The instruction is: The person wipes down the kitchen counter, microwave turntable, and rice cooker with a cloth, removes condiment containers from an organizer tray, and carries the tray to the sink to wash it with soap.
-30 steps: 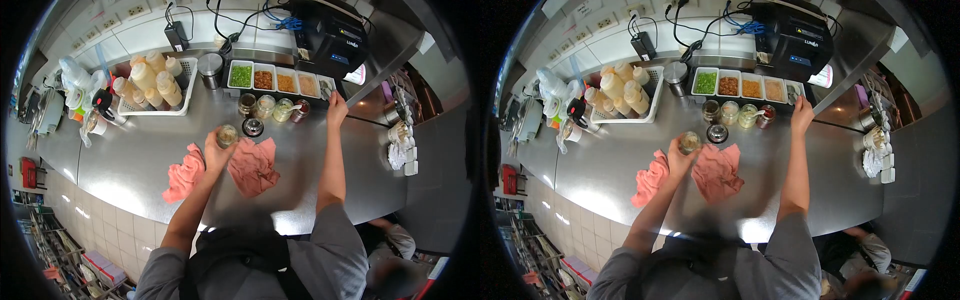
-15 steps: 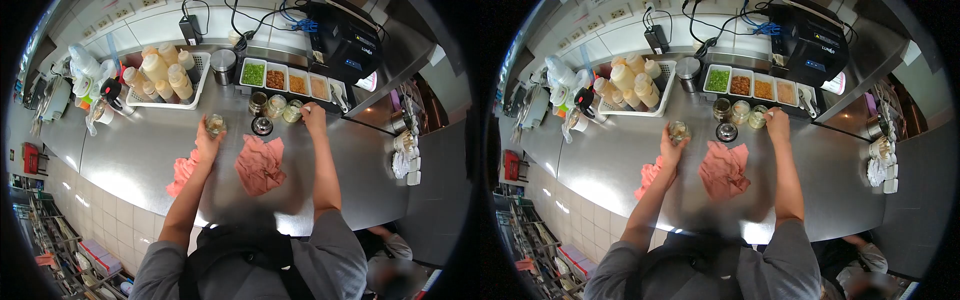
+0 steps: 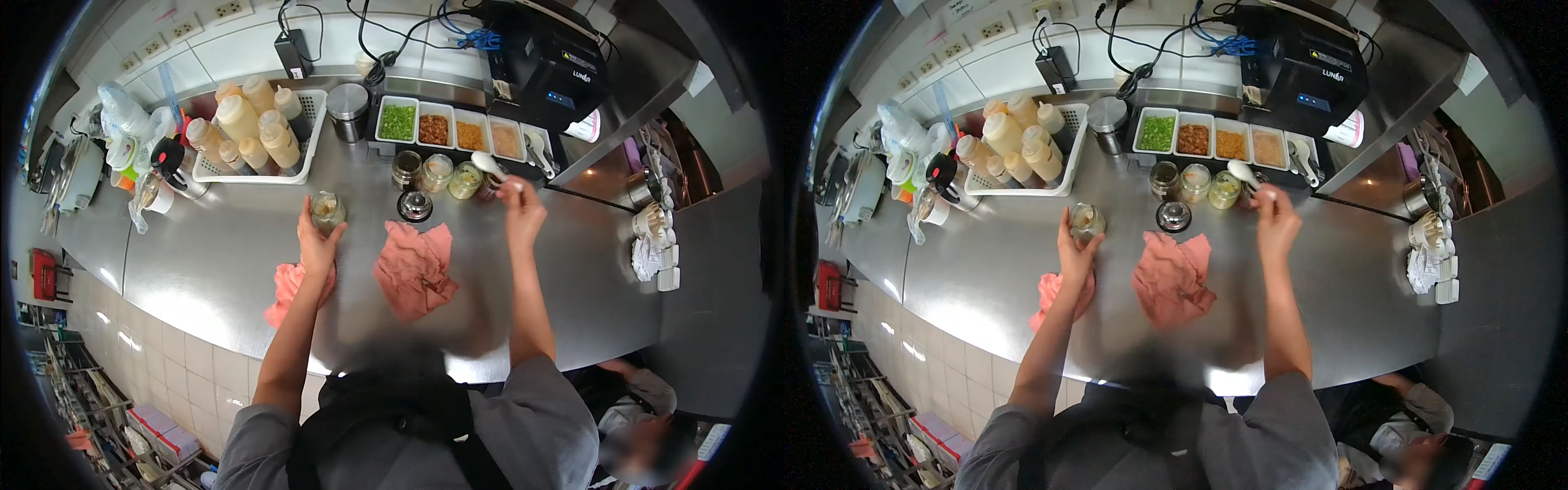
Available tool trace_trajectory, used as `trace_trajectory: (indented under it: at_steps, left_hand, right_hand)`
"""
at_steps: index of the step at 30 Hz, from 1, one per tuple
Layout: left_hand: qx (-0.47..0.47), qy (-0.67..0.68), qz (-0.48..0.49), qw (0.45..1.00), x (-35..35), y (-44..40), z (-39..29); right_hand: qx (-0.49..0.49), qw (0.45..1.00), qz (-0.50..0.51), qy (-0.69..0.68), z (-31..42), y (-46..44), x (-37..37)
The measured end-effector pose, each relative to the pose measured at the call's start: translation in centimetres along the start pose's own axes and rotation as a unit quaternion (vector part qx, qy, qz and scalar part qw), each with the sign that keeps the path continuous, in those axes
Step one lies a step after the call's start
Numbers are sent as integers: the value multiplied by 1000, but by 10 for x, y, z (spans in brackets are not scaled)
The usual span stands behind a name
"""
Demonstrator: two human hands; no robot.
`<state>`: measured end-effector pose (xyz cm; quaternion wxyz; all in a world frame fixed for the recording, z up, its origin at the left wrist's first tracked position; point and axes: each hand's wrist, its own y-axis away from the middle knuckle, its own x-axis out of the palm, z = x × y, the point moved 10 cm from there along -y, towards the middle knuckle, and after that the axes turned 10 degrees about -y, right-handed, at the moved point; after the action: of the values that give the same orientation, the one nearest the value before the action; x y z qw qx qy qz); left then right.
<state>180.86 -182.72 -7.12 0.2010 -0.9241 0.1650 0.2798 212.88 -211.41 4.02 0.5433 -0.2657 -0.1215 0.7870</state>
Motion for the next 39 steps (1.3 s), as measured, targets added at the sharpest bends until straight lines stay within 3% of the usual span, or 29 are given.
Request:
trace_trajectory:
  at_steps: [2, 4, 8, 9, 10, 11, 13, 14, 16, 18, 21, 24, 27, 31, 36, 38, 39]
  left_hand:
    - [-1, 2, 4, 1000, -2, -2, -4]
    - [-7, -20, 1, 1000, -3, -2, -5]
    - [-28, -34, -19, 999, -8, -4, -3]
    - [-18, -42, -19, 999, -7, -5, -3]
    - [-8, -51, -21, 998, -7, -8, -4]
    - [-10, -39, -23, 999, -7, -9, -1]
    - [-10, -59, -19, 998, -11, -10, -5]
    - [-6, -74, -8, 997, -9, -10, -8]
    - [-3, -104, -24, 994, -11, -8, -9]
    - [-2, -141, -60, 988, -21, -6, -10]
    - [-70, -177, -101, 977, -44, 1, 4]
    - [-78, -234, -138, 959, -75, -2, 28]
    - [-123, -211, -168, 955, -105, -9, 54]
    - [-164, -228, -152, 948, -128, -33, 88]
    - [-158, -225, -156, 949, -150, -51, 120]
    - [-29, -249, -262, 932, -168, -44, 97]
    - [-21, -243, -256, 935, -166, -38, 84]
  right_hand:
    - [73, 975, -125, -169, -30, -17, -33]
    - [48, 971, -188, -138, -51, -40, -59]
    - [16, 977, -207, -42, -85, -88, -78]
    - [3, 979, -151, 139, -92, -100, -69]
    - [-15, 945, -90, 314, -94, -110, -50]
    - [-78, 894, -140, 419, -60, -97, -36]
    - [-113, 920, -40, 372, 1, -84, 8]
    - [-138, 963, 65, 220, 1, -78, 41]
    - [-103, 965, 205, 126, 6, -45, 111]
    - [-135, 915, 292, 243, 34, -15, 161]
    - [-153, 888, 277, 333, 31, -9, 198]
    - [-116, 883, 262, 373, 22, -13, 216]
    - [-126, 892, 251, 354, 35, -3, 225]
    - [-149, 900, 345, 220, 76, 61, 279]
    - [-97, 926, 361, 53, 123, 129, 346]
    - [-99, 944, 313, 27, 127, 127, 344]
    - [-82, 948, 304, 37, 126, 122, 339]
